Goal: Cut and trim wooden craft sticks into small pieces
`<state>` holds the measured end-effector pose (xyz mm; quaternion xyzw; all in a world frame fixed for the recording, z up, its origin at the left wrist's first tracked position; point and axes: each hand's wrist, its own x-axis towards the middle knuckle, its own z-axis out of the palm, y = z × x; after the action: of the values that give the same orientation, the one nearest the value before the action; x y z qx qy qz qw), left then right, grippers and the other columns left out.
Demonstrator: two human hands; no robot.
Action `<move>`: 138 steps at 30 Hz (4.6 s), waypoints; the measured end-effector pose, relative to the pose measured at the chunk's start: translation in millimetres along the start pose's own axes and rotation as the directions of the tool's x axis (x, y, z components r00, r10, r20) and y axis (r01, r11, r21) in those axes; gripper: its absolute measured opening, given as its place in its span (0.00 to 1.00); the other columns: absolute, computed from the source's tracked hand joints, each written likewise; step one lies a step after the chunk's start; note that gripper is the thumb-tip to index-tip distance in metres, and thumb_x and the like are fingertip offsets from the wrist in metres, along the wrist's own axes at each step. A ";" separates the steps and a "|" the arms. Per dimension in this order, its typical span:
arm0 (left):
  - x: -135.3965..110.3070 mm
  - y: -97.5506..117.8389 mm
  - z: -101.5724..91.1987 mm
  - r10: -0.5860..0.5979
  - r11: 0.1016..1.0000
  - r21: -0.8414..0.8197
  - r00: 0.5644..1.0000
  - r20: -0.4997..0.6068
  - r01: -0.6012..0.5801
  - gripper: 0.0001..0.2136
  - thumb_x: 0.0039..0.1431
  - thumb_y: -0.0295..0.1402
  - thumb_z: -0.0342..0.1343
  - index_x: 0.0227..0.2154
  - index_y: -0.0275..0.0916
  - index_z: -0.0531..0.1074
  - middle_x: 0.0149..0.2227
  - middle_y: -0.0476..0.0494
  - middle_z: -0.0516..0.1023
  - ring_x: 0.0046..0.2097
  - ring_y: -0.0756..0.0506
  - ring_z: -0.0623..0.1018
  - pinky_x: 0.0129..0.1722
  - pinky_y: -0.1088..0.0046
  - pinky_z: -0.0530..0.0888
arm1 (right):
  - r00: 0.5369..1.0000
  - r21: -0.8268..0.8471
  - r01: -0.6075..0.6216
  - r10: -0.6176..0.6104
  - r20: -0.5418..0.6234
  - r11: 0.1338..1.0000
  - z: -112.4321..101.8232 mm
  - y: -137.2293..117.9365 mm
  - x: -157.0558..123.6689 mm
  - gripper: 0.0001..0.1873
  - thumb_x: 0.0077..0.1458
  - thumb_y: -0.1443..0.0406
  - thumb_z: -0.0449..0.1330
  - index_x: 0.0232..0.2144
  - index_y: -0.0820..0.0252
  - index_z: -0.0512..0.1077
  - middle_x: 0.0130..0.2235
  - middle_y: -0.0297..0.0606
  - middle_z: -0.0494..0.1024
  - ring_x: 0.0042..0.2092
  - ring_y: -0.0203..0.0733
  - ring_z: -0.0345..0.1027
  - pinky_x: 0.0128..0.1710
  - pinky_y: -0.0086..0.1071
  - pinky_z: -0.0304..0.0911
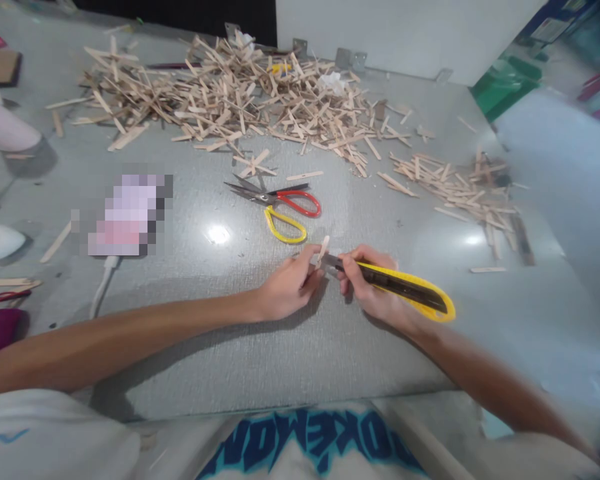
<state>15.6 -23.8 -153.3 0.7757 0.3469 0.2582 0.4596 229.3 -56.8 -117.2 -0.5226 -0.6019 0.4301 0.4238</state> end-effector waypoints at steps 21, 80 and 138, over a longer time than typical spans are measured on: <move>0.1 -2.1 -0.5 -0.027 0.962 -0.273 1.000 -0.014 0.022 0.12 0.81 0.42 0.47 0.58 0.43 0.58 0.25 0.59 0.72 0.20 0.52 0.69 0.22 0.77 0.65 | 0.968 -0.089 0.236 -0.242 -0.063 0.968 17.2 8.4 -7.0 0.12 0.73 0.53 0.64 0.39 0.52 0.75 0.24 0.31 0.81 0.22 0.39 0.76 0.25 0.34 0.74; 6.3 1.1 -14.1 0.018 0.733 -0.675 0.988 0.151 0.090 0.16 0.80 0.47 0.53 0.58 0.44 0.60 0.25 0.59 0.73 0.17 0.55 0.67 0.15 0.84 0.65 | 0.810 0.068 0.574 -0.578 0.099 0.816 -12.2 21.4 18.7 0.09 0.73 0.56 0.66 0.44 0.54 0.81 0.33 0.36 0.84 0.32 0.40 0.81 0.31 0.31 0.75; -0.6 -6.3 -6.1 0.464 0.649 0.705 0.883 -0.069 -0.286 0.10 0.80 0.27 0.42 0.45 0.37 0.69 0.38 0.43 0.78 0.33 0.49 0.76 0.24 0.75 0.63 | 0.953 -0.034 0.293 -0.295 -0.068 0.955 6.3 21.6 4.5 0.05 0.75 0.63 0.60 0.48 0.51 0.76 0.25 0.26 0.76 0.25 0.35 0.75 0.30 0.29 0.74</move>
<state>8.9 -18.9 -156.3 0.9056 0.3006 0.2970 0.0355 228.5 -51.0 -139.3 -0.4471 -0.6624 0.3362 0.4983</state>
